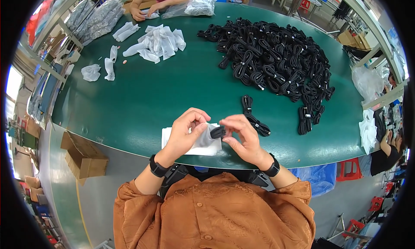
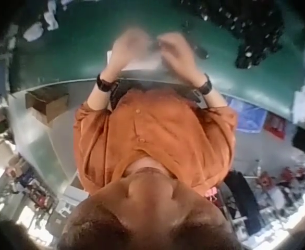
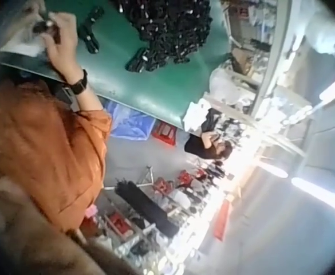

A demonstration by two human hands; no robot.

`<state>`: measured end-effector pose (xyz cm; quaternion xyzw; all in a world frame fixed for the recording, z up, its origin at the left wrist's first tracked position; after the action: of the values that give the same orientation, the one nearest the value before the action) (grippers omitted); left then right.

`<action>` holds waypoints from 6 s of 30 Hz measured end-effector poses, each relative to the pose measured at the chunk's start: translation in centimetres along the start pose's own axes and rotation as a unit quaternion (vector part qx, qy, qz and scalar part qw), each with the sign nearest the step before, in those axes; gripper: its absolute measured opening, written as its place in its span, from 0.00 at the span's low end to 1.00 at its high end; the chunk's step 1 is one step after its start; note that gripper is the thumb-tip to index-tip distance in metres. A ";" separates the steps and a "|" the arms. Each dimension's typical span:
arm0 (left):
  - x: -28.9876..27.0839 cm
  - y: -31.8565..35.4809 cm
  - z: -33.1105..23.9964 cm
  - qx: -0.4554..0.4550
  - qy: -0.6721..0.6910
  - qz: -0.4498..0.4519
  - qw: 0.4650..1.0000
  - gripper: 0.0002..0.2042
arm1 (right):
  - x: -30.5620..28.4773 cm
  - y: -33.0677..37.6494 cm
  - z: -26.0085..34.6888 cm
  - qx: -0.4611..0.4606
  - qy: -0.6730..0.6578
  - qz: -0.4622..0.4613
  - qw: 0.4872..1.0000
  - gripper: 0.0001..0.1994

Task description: Manually wrapping small black electronic components into individual white protective paper sleeves at a workbench.

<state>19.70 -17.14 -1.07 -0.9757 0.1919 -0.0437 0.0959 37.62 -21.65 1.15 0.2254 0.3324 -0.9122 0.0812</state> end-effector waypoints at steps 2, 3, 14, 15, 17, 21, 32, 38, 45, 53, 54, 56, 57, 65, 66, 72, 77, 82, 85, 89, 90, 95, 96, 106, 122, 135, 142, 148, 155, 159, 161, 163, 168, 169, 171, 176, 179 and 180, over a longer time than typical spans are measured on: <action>-0.1 -0.6 -0.1 0.001 0.117 0.008 0.993 0.03 | -0.7 -0.2 -0.5 0.060 -0.059 -0.043 0.996 0.19; -0.5 -1.2 -0.4 0.001 0.117 0.010 0.993 0.03 | -1.0 0.0 -0.9 0.060 -0.058 -0.044 0.996 0.19; 1.6 -4.7 -2.3 -0.016 0.151 0.026 0.988 0.06 | -1.8 -2.9 1.0 -0.088 0.151 -0.025 0.984 0.21; 2.0 -4.7 -2.4 -0.012 0.149 0.025 0.988 0.06 | -1.7 -3.0 1.2 -0.092 0.151 -0.025 0.984 0.21; 3.1 -4.1 -1.7 -0.076 0.299 0.025 0.951 0.07 | -1.6 -2.7 1.6 -0.087 0.188 -0.039 0.978 0.23; 3.1 -4.2 -3.1 -0.086 0.358 0.024 0.930 0.09 | -1.0 -4.0 3.9 -0.059 0.190 -0.056 0.978 0.22; 4.0 -4.0 -0.6 -0.108 0.281 0.024 0.953 0.12 | -0.8 -3.8 1.8 -0.001 0.133 -0.097 0.986 0.10; 4.9 -3.1 -1.7 -0.148 0.378 -0.037 0.913 0.16 | -2.4 -3.4 0.3 0.129 0.008 -0.124 0.984 0.04; 3.9 -2.9 1.5 -0.166 0.065 0.071 0.981 0.23 | -5.6 -4.0 -0.8 0.060 0.167 -0.197 0.964 0.03; -6.4 -5.6 -5.6 0.327 -0.500 -0.135 0.791 0.18 | -6.2 2.5 -5.7 0.124 0.412 -0.007 0.903 0.11; -5.8 -5.3 -3.8 0.213 -0.397 -0.079 0.889 0.16 | -5.8 3.9 -6.5 0.129 0.437 0.025 0.890 0.12; -2.3 -2.5 -0.3 0.078 -0.275 0.029 0.958 0.13 | -5.3 5.2 -8.1 0.127 0.482 0.089 0.862 0.13; -0.5 -1.1 0.9 0.061 -0.270 0.079 0.958 0.13 | -5.1 5.3 -8.2 0.125 0.480 0.090 0.864 0.13; 4.0 3.4 4.3 0.142 -0.377 0.064 0.913 0.11 | -1.9 5.1 -5.3 0.164 0.274 0.045 0.946 0.16; 3.8 3.9 4.4 0.139 -0.394 0.057 0.907 0.11 | -1.1 5.5 -4.9 0.169 0.246 0.061 0.952 0.17; 2.7 5.0 2.9 0.128 -0.402 0.018 0.906 0.09 | 0.1 5.8 -3.2 0.130 0.176 0.081 0.972 0.16; 4.4 4.4 3.3 0.145 -0.386 0.034 0.910 0.08 | 0.3 5.8 -3.6 0.135 0.176 0.039 0.974 0.15; 3.4 5.3 4.2 0.144 -0.401 0.034 0.904 0.08 | 0.2 7.1 -4.8 0.194 0.085 0.008 0.977 0.16; 3.8 5.3 3.2 0.155 -0.386 0.014 0.909 0.07 | 0.1 7.2 -4.7 0.183 0.086 0.017 0.979 0.18; 3.7 5.4 3.4 0.134 -0.352 -0.012 0.926 0.06 | 0.6 6.4 -3.0 0.091 0.142 0.020 0.985 0.19; 3.6 5.3 3.8 0.122 -0.352 -0.013 0.928 0.06 | 0.8 6.5 -2.7 0.084 0.153 0.025 0.984 0.19; 1.9 5.9 5.2 -0.009 -0.221 -0.064 0.973 0.05 | 1.6 6.5 -1.6 0.034 0.199 0.066 0.977 0.20; 1.8 5.9 5.2 -0.009 -0.221 -0.064 0.973 0.05 | 1.8 6.5 -1.4 0.016 0.210 0.082 0.974 0.20; 3.9 5.4 1.6 0.146 -0.224 0.028 0.963 0.05 | 3.8 7.5 -5.0 0.236 -0.020 0.103 0.966 0.16; -3.5 -2.6 -0.4 -0.041 0.197 -0.092 0.975 0.03 | -1.2 0.9 -0.6 0.045 0.172 -0.061 0.982 0.19; 2.2 4.6 2.7 0.145 -0.302 0.083 0.938 0.11 | -1.3 5.1 -9.9 0.239 0.290 0.074 0.924 0.19; 1.0 5.9 6.2 0.054 -0.247 -0.009 0.968 0.06 | 1.0 6.0 -4.6 0.193 0.096 0.042 0.975 0.17; 0.3 6.0 6.3 -0.004 -0.144 -0.060 0.988 0.05 | 2.2 6.7 -1.7 0.077 0.204 0.124 0.968 0.13; 1.7 6.1 4.0 0.070 -0.114 -0.006 0.991 0.05 | 4.2 7.6 -4.3 0.246 0.018 0.163 0.955 0.13; 3.2 5.5 1.5 0.192 -0.242 0.050 0.950 0.05 | 3.4 5.9 -3.5 0.151 0.033 0.111 0.982 0.14; 2.5 4.5 0.9 0.169 -0.220 0.020 0.960 0.04 | 2.9 4.8 -1.9 0.041 0.096 0.085 0.991 0.15; 2.0 3.7 0.1 0.159 -0.210 0.004 0.965 0.05 | 2.5 3.8 -0.7 0.010 0.093 0.058 0.994 0.15; 0.0 0.6 -0.3 0.029 0.052 -0.019 0.998 0.04 | 0.0 1.8 0.7 0.058 0.064 -0.029 0.996 0.16; -1.0 -0.5 -0.1 -0.007 0.166 -0.036 0.985 0.04 | -0.4 1.7 0.4 0.058 0.065 -0.030 0.996 0.16; -4.1 -2.1 0.2 -0.098 0.277 -0.047 0.955 0.06 | -3.1 1.9 -0.5 0.069 0.186 -0.077 0.977 0.16; -9.4 -3.7 -2.2 0.058 0.085 -0.188 0.977 0.08 | -12.3 6.0 -5.9 0.207 0.617 -0.140 0.746 0.19; -5.8 -0.8 -1.6 0.104 -0.138 -0.084 0.981 0.12 | -16.3 11.5 -10.0 0.313 0.663 -0.093 0.673 0.22; -3.7 0.8 -0.2 0.075 -0.190 -0.002 0.979 0.14 | -16.7 12.8 -11.4 0.342 0.647 -0.056 0.679 0.22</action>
<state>15.98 -16.48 -1.19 -0.9566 0.1640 0.1283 0.2038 60.30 -24.10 -6.11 0.7521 -0.0212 -0.5924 -0.2880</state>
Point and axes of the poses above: each hand's wrist, its own y-axis away from the middle knuckle, its own x-axis out of the palm, z = x × y, the point moved 7 cm from there along -y, towards the middle knuckle, and after that the axes turned 13 degrees about y, right-handed, at the moved point
